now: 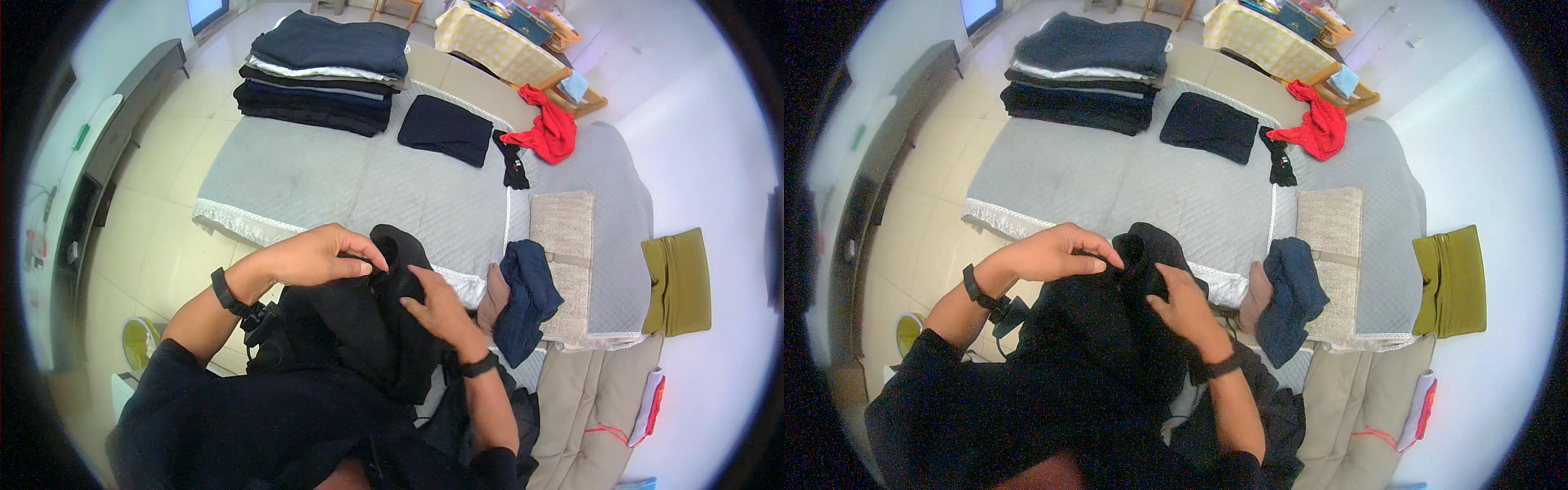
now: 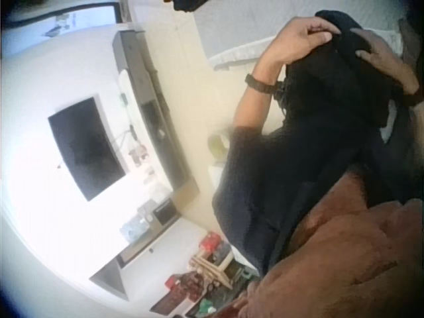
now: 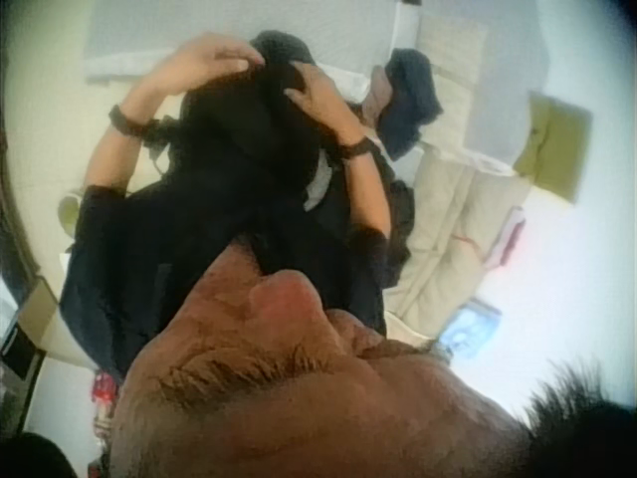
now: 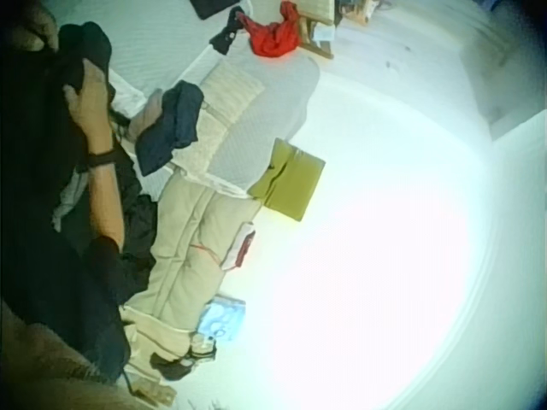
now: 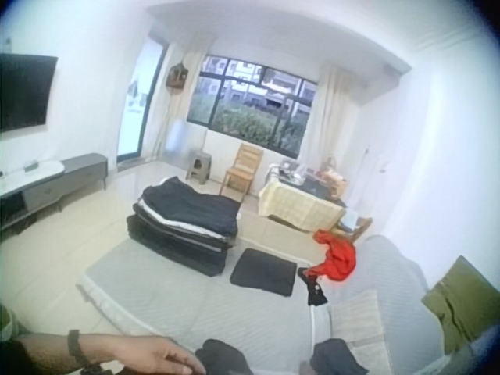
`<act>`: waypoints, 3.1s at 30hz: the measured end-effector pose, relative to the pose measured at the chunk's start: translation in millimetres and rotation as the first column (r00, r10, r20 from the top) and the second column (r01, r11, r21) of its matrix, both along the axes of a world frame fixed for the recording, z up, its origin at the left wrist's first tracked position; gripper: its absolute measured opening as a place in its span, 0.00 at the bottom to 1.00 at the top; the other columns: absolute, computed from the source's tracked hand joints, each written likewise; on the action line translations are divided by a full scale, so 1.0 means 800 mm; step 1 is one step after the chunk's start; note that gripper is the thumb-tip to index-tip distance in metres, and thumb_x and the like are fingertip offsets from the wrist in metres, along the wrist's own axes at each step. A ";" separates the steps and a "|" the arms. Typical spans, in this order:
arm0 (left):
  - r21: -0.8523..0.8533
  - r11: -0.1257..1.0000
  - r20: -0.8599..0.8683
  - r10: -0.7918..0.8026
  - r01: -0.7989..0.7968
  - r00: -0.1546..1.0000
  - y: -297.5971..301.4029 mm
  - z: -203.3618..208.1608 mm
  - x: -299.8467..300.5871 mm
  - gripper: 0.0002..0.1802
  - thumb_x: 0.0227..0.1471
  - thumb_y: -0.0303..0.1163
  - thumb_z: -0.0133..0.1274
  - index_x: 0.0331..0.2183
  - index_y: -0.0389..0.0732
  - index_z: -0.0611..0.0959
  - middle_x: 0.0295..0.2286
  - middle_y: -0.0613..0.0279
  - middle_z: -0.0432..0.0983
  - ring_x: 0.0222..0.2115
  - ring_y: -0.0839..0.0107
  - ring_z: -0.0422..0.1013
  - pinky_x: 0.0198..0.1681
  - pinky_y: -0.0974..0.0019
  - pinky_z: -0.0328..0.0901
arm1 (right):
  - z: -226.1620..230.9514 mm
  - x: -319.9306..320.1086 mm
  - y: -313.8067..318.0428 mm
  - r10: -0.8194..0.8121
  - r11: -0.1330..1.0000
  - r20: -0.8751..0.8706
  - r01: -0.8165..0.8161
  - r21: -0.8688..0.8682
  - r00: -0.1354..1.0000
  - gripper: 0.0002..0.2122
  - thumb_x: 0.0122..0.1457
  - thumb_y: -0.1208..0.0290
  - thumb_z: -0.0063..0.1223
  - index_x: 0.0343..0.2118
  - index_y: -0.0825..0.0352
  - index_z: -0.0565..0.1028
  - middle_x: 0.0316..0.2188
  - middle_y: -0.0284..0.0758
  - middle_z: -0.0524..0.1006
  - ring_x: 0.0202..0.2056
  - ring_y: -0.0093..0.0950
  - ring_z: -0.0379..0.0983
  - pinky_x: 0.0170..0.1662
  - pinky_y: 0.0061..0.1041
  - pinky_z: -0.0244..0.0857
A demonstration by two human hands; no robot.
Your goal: The person picks up clothing items from a bed, including a long-sleeved shirt and a zippered jacket, and folds them one by one, placing each folded item onto a stack on the bed.
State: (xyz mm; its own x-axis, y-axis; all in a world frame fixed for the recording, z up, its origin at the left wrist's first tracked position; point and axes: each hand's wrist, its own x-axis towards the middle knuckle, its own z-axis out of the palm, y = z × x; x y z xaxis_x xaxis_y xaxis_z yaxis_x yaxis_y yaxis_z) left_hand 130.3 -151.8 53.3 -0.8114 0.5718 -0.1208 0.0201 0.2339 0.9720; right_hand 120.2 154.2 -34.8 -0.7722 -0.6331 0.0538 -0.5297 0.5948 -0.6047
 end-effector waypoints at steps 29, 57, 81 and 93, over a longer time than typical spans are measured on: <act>0.089 0.996 -0.041 0.022 -0.018 0.999 -0.060 0.100 0.035 0.10 0.60 0.26 0.57 0.43 0.37 0.87 0.39 0.64 0.84 0.41 0.75 0.76 0.50 0.70 0.67 | -0.046 -0.023 -0.030 0.110 0.980 -0.234 -0.065 0.190 0.966 0.27 0.48 0.83 0.56 0.55 0.64 0.75 0.63 0.53 0.65 0.64 0.52 0.61 0.67 0.44 0.57; 0.193 0.980 -0.196 0.085 -0.047 0.977 -0.107 0.084 0.031 0.10 0.57 0.29 0.61 0.39 0.35 0.89 0.33 0.57 0.86 0.34 0.71 0.80 0.41 0.71 0.70 | 0.032 0.054 0.045 0.025 0.992 0.441 -0.079 0.104 0.897 0.07 0.60 0.73 0.60 0.37 0.71 0.80 0.31 0.44 0.81 0.33 0.38 0.79 0.38 0.31 0.72; 0.213 0.966 -0.228 0.196 -0.148 0.954 -0.113 0.068 0.034 0.13 0.58 0.33 0.63 0.44 0.37 0.87 0.26 0.71 0.77 0.26 0.80 0.70 0.32 0.74 0.63 | 0.031 -0.087 0.081 -0.385 0.895 0.253 0.426 -0.135 0.888 0.10 0.63 0.70 0.52 0.28 0.72 0.71 0.23 0.23 0.65 0.29 0.16 0.60 0.32 0.22 0.57; -0.296 0.946 -0.570 -0.063 -0.133 0.819 -0.085 0.054 -0.032 0.34 0.42 0.31 0.70 0.52 0.34 0.78 0.38 0.46 0.81 0.42 0.48 0.78 0.46 0.53 0.71 | 0.293 -0.011 0.123 -0.315 0.909 -0.331 0.383 0.165 0.890 0.10 0.62 0.68 0.59 0.32 0.70 0.75 0.26 0.45 0.74 0.27 0.39 0.71 0.32 0.34 0.65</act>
